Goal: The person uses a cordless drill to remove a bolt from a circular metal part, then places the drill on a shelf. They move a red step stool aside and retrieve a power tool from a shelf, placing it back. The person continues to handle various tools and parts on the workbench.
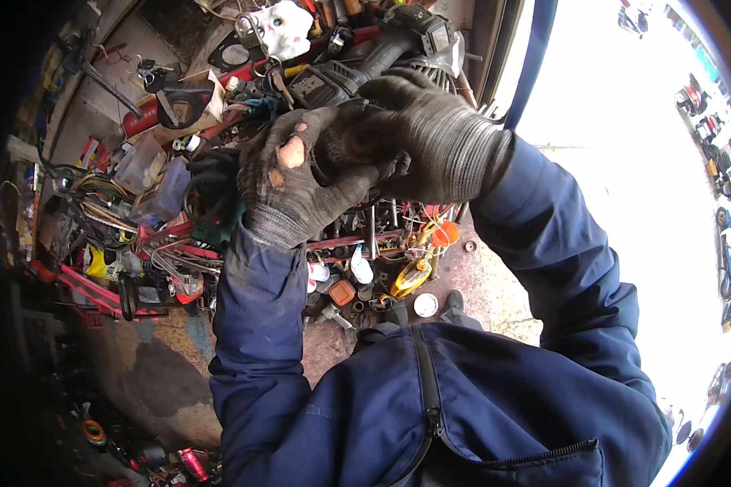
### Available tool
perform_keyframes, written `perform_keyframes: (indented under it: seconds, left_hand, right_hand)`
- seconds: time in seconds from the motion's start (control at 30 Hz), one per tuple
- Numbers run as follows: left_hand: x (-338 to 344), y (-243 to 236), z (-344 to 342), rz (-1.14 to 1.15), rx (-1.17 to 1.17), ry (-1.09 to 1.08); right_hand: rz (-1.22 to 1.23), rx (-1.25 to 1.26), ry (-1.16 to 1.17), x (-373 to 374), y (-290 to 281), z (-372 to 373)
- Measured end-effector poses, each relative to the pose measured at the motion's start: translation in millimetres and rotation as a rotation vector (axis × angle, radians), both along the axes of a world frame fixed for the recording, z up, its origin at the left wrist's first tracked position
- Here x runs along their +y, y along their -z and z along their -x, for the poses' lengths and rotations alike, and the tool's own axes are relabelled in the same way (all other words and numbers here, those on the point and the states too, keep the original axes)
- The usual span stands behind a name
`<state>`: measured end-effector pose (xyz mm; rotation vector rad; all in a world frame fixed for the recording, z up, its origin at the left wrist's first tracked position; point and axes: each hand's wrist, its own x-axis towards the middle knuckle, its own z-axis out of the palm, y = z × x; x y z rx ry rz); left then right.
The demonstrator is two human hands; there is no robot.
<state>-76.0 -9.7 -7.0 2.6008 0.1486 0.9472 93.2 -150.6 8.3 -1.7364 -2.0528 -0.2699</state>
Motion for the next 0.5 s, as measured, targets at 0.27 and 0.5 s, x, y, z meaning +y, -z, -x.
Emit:
perform_keyframes:
  seconds: [0.27,0.5]
  left_hand:
    - [-5,-2,2,0.011,-0.033,-0.011]
    - [-4,-4,4,-0.054,-0.025,-0.058]
  right_hand:
    - [0.074,-0.028,0.017,4,-10,3]
    - [0.017,-0.087,0.087,5,-11,7]
